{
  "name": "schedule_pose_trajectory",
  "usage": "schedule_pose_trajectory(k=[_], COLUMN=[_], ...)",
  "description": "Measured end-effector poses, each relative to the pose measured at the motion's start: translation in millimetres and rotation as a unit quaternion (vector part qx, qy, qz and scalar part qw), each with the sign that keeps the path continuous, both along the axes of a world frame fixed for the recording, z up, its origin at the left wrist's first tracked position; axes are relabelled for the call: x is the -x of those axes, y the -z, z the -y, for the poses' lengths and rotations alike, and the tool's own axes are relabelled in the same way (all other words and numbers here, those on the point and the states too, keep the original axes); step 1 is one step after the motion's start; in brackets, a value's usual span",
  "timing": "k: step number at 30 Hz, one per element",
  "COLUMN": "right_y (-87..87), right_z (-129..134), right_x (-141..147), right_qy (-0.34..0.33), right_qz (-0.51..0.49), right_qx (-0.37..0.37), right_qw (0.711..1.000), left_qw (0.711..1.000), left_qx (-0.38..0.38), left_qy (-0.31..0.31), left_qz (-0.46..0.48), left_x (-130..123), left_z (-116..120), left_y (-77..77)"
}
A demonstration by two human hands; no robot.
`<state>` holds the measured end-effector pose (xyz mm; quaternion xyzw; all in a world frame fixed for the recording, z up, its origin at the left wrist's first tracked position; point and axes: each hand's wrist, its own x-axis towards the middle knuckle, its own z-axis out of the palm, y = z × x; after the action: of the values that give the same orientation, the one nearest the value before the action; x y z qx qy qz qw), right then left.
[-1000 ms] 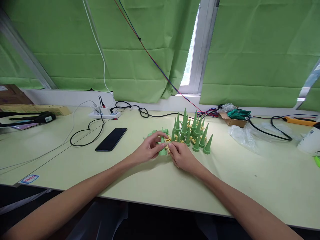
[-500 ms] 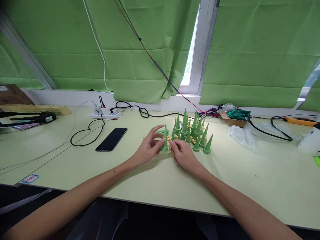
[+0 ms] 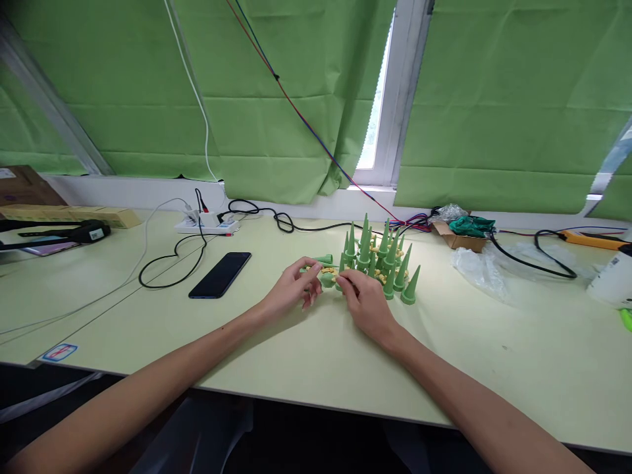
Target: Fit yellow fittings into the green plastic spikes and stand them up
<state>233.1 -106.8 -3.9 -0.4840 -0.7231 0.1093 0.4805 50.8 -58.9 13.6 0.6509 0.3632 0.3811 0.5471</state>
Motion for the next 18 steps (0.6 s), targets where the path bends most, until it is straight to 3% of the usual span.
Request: schedule_pose_trajectory(k=[8,18], right_y=[0.8,5.3], right_z=[-0.8,-5.9], right_x=[-0.6,-4.4], right_qy=[-0.002,-0.005], right_qz=[0.032,0.071], right_qx=[-0.03,0.008], right_qw=[0.999,0.997], left_qw=[0.981,0.971], left_qx=[0.159,0.204], left_qy=[0.095,0.077], left_qz=[0.062,0.1], left_x=[0.6,1.0], left_z=[-0.7,1.8], left_y=[1.4,-2.9])
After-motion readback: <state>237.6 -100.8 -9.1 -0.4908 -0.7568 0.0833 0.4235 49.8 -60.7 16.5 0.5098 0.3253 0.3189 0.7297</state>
